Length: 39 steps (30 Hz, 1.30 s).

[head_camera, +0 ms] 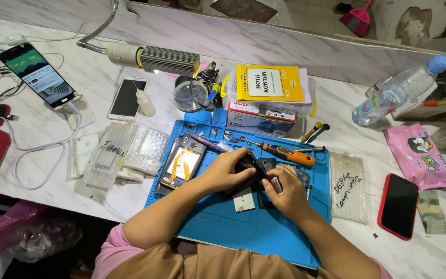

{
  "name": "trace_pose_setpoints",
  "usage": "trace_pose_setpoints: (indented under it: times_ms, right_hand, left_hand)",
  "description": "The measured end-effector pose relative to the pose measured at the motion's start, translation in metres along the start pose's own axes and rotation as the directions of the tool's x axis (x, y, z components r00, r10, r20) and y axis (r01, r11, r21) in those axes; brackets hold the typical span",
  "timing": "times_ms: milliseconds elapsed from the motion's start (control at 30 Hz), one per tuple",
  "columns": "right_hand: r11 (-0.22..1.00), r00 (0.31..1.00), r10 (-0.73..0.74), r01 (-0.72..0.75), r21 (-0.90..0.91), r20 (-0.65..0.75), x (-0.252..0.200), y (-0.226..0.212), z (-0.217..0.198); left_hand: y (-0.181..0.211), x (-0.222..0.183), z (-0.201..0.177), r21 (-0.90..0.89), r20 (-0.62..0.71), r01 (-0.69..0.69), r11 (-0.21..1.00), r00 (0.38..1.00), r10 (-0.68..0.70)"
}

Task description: Disassembling and reassembling a mobile phone on a repair bench to inspect or fix internal components

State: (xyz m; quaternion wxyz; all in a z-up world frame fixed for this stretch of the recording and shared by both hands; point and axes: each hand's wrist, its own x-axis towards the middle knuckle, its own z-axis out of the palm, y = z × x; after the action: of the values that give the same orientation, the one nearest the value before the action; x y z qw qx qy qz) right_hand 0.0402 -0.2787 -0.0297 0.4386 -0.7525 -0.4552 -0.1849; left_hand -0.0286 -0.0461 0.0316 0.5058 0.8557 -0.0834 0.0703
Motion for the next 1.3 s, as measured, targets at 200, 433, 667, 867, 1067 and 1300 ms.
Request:
trace_pose_setpoints:
  times_ms: [200,433,667,867,1067,1300]
  right_hand:
    - [1.0,1.0,-0.017,0.017,-0.012,-0.003,-0.0041,0.0047,0.0023]
    - [1.0,1.0,-0.029,0.029,-0.002,-0.008,0.0001,0.0006,-0.0004]
    - [1.0,1.0,-0.016,0.016,0.002,-0.006,0.0015,-0.0017,-0.0008]
    - [1.0,1.0,0.005,-0.005,-0.013,0.002,-0.0029,0.0021,0.0013]
    - [1.0,1.0,0.007,-0.007,-0.009,0.001,-0.0033,0.0036,0.0024]
    - [1.0,1.0,-0.003,0.003,-0.006,0.0,-0.0006,0.002,0.0012]
  left_hand:
    - [-0.0003,-0.0004,-0.0001,-0.008,0.003,0.0,1.0,1.0,0.0]
    - [0.0036,0.0002,-0.0023,-0.018,0.009,0.006,1.0,1.0,-0.006]
    - [0.0022,0.001,-0.0021,-0.021,0.005,-0.006,1.0,1.0,0.007]
    - [0.0022,0.0018,-0.002,-0.024,0.003,-0.008,1.0,1.0,0.008]
    - [0.0007,0.0006,-0.0004,-0.016,0.001,-0.002,1.0,1.0,0.002]
    - [-0.0041,0.0013,0.0011,-0.012,-0.005,-0.003,1.0,1.0,0.003]
